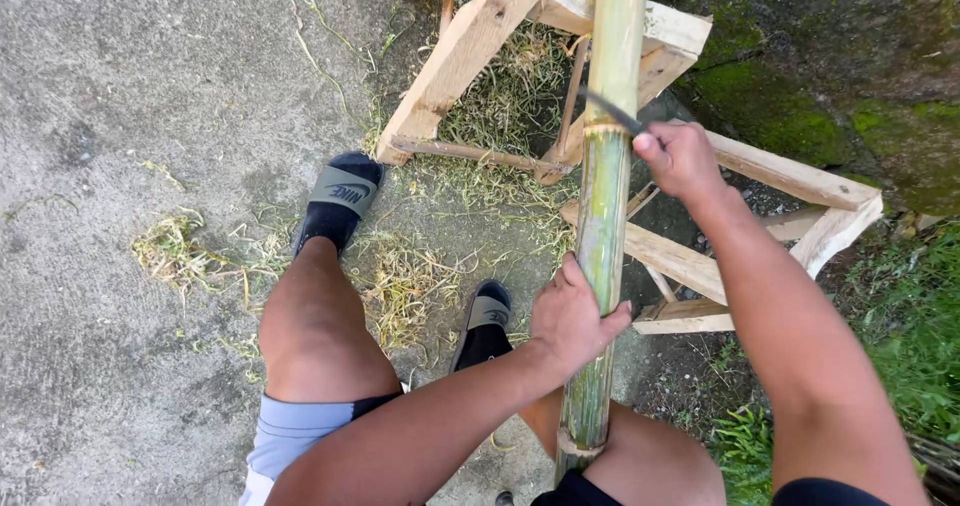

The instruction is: Using a knife to strip the outer layer or nodes from a bamboo stalk.

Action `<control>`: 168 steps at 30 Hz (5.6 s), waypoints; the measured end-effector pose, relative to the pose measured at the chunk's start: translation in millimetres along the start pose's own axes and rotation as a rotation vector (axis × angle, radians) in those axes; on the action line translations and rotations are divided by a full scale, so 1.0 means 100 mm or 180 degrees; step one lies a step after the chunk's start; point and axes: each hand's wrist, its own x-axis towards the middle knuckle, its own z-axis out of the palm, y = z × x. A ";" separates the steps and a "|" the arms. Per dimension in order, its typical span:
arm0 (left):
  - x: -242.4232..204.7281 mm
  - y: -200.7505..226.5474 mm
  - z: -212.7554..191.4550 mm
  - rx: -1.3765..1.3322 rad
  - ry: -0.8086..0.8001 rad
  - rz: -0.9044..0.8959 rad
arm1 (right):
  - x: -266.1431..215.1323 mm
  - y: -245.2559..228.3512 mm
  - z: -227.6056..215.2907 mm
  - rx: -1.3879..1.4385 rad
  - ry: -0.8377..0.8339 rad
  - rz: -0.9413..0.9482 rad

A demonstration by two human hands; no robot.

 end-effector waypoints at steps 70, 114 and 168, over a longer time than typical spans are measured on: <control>0.00 -0.05 0.09 0.0006 0.0207 0.0137 | 0.15 0.07 0.01 0.0182 0.0287 -0.0479; 0.78 -0.45 0.50 -0.2846 0.0397 -0.0188 | -3.01 -1.49 0.42 0.3712 0.0893 0.1622; 1.44 -0.31 0.11 -0.2523 0.1688 0.0233 | -0.88 -1.24 -0.63 -0.1970 0.0352 0.0121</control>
